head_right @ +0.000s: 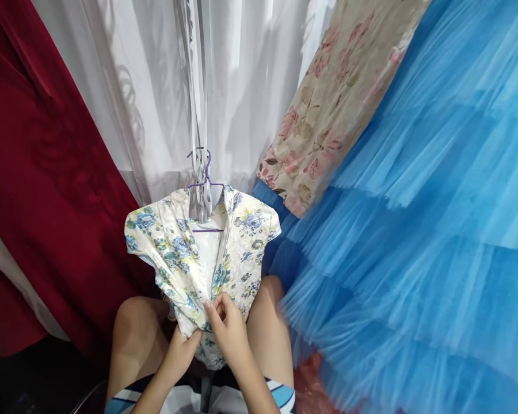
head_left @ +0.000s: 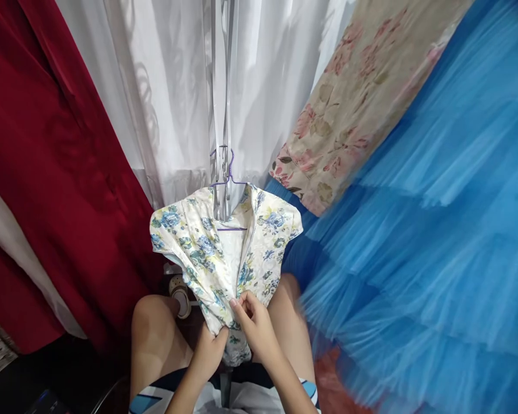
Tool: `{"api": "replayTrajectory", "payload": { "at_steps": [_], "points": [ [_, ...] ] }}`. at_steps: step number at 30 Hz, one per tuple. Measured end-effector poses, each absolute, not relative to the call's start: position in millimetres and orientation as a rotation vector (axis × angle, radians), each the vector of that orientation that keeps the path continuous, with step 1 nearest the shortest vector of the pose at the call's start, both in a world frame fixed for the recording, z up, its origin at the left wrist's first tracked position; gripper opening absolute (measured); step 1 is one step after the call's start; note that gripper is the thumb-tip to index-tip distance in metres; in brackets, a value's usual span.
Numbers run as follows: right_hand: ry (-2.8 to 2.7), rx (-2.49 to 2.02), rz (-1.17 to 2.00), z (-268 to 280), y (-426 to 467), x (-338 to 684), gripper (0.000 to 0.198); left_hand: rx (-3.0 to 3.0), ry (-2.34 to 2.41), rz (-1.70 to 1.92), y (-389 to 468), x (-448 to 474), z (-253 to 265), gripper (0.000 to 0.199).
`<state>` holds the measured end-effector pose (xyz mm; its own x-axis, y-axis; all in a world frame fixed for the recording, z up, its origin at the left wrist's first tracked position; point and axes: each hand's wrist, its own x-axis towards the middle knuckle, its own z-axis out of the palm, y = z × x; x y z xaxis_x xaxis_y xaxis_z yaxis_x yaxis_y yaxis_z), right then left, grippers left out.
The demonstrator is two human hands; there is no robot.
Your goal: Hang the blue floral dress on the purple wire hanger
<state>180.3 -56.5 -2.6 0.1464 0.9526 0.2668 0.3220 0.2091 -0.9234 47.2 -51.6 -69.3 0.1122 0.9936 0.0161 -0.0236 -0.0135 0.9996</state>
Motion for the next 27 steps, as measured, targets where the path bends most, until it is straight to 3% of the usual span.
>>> {"api": "replayTrajectory", "payload": {
  "at_steps": [6,10,12,17,22,27],
  "points": [
    [-1.298,-1.182,0.981,-2.2,-59.8,190.4,0.035,1.286,1.126,1.177,-42.9,31.6,-62.9,0.029],
    [-1.108,-1.119,1.102,6.2,-71.2,192.1,0.042,1.206,1.263,1.873,-45.1,14.1,-39.0,0.038],
    [-1.057,-1.111,1.164,11.9,-76.7,190.7,0.042,1.29,1.238,1.994,-50.3,17.1,-26.2,0.038],
    [-1.105,-1.082,1.229,19.9,-83.7,183.2,0.039,1.622,1.045,1.298,-55.7,51.4,-11.9,0.02],
    [-1.121,-1.082,1.273,40.4,-61.2,189.5,0.033,1.724,1.056,1.173,-47.2,61.9,-19.9,0.014],
    [-1.087,-1.0,1.255,121.1,24.5,201.4,0.032,1.869,1.043,1.034,-39.1,54.8,-26.2,0.016]
  ]
}}
